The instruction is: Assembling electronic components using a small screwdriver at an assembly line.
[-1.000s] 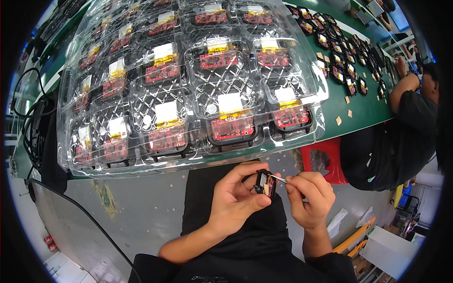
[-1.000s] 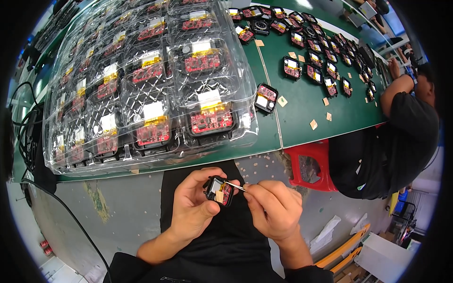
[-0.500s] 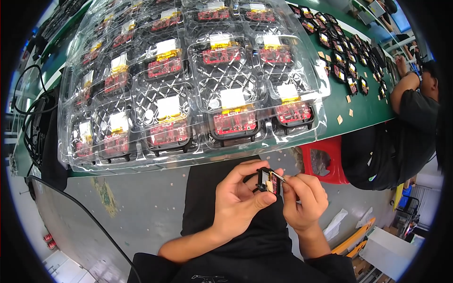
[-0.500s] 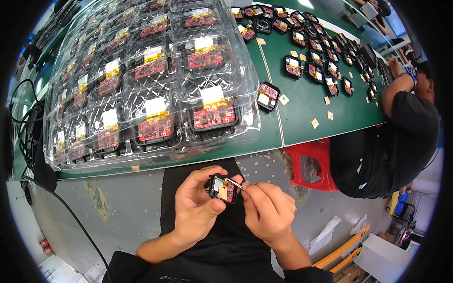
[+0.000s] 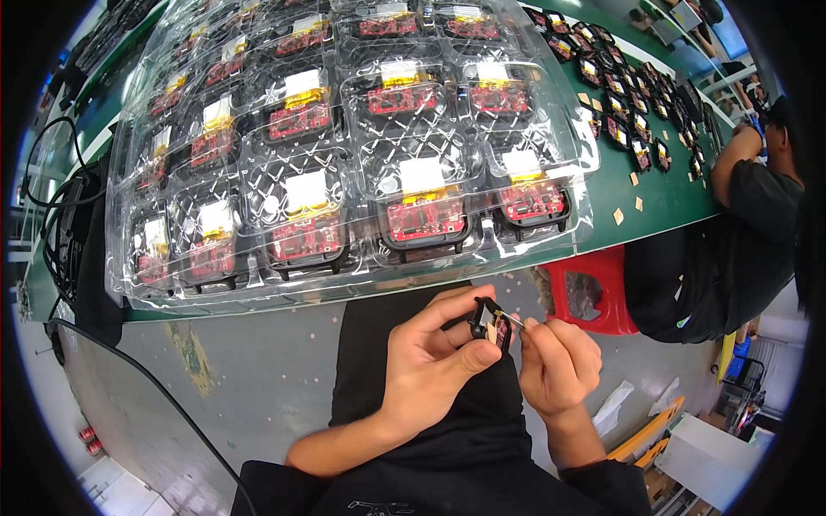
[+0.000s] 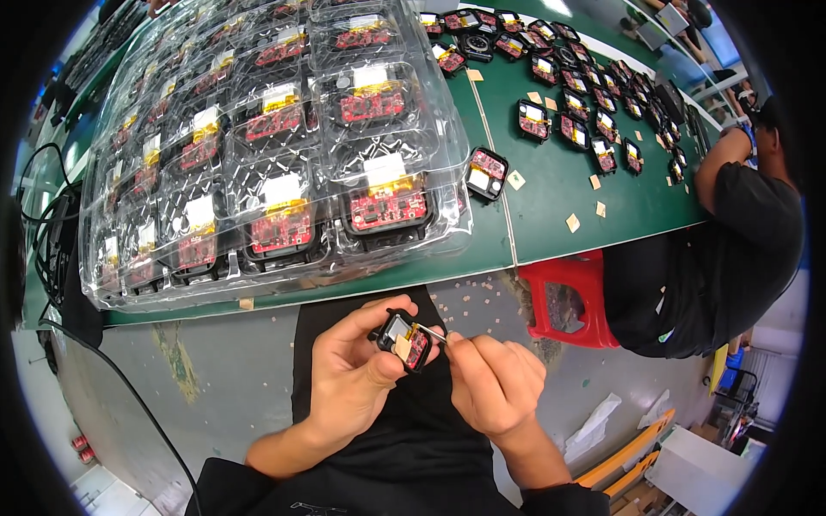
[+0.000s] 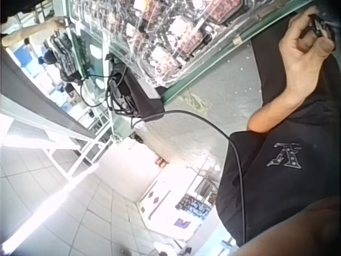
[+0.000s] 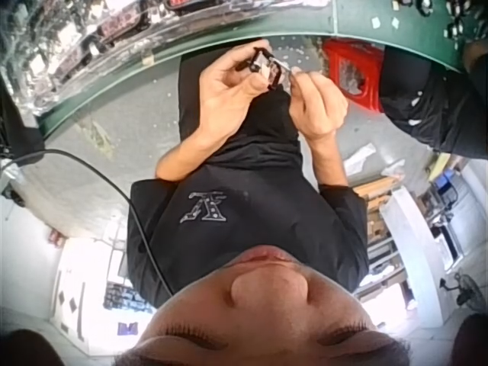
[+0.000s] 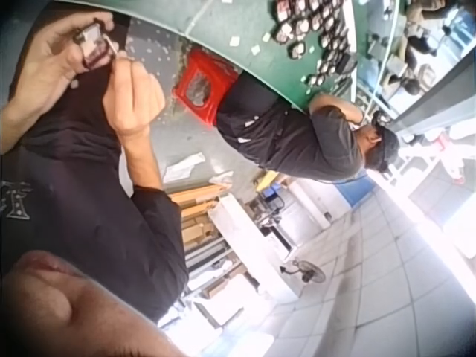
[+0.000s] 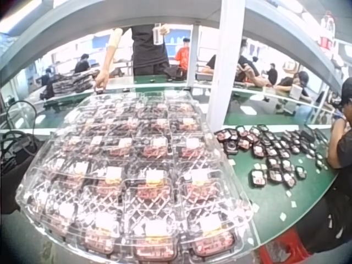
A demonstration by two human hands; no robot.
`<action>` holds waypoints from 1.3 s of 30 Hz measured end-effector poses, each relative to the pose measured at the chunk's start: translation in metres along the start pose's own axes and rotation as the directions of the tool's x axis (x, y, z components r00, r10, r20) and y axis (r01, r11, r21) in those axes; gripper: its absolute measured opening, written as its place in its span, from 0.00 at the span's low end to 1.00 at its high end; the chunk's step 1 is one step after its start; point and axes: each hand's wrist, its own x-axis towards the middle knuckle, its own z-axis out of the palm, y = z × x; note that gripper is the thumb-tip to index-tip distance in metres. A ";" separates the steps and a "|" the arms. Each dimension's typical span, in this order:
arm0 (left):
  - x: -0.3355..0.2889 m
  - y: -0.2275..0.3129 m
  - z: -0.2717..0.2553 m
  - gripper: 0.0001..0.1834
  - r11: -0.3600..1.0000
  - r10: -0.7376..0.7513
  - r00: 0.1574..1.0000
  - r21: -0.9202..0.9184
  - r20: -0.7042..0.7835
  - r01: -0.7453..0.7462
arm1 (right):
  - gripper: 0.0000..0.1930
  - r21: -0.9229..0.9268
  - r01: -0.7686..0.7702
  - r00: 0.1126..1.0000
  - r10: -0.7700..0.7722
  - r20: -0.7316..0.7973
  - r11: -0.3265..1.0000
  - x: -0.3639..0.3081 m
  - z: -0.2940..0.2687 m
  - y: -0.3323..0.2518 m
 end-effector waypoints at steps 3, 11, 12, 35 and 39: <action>0.001 -0.003 0.001 0.30 0.997 0.044 0.999 0.066 -0.002 -0.044 | 0.13 0.015 -0.014 1.000 0.014 0.005 1.000 -0.001 0.002 -0.002; 0.000 -0.003 0.004 0.36 0.990 0.081 0.996 0.118 -0.025 -0.078 | 0.15 0.085 -0.042 0.999 0.042 0.010 0.995 0.001 0.003 -0.003; -0.001 -0.002 0.003 0.36 0.988 0.085 0.996 0.133 -0.029 -0.081 | 0.14 0.134 -0.080 0.996 0.072 0.061 0.988 0.004 0.000 -0.003; 0.022 0.001 0.000 0.31 0.785 0.409 0.820 0.304 0.401 -0.540 | 0.18 0.579 -0.714 0.498 0.296 0.815 -0.394 0.037 -0.028 -0.006; 0.029 0.005 -0.008 0.35 0.715 0.390 0.763 0.353 0.516 -0.604 | 0.18 0.561 -0.725 0.475 0.300 0.827 -0.399 0.038 -0.029 -0.007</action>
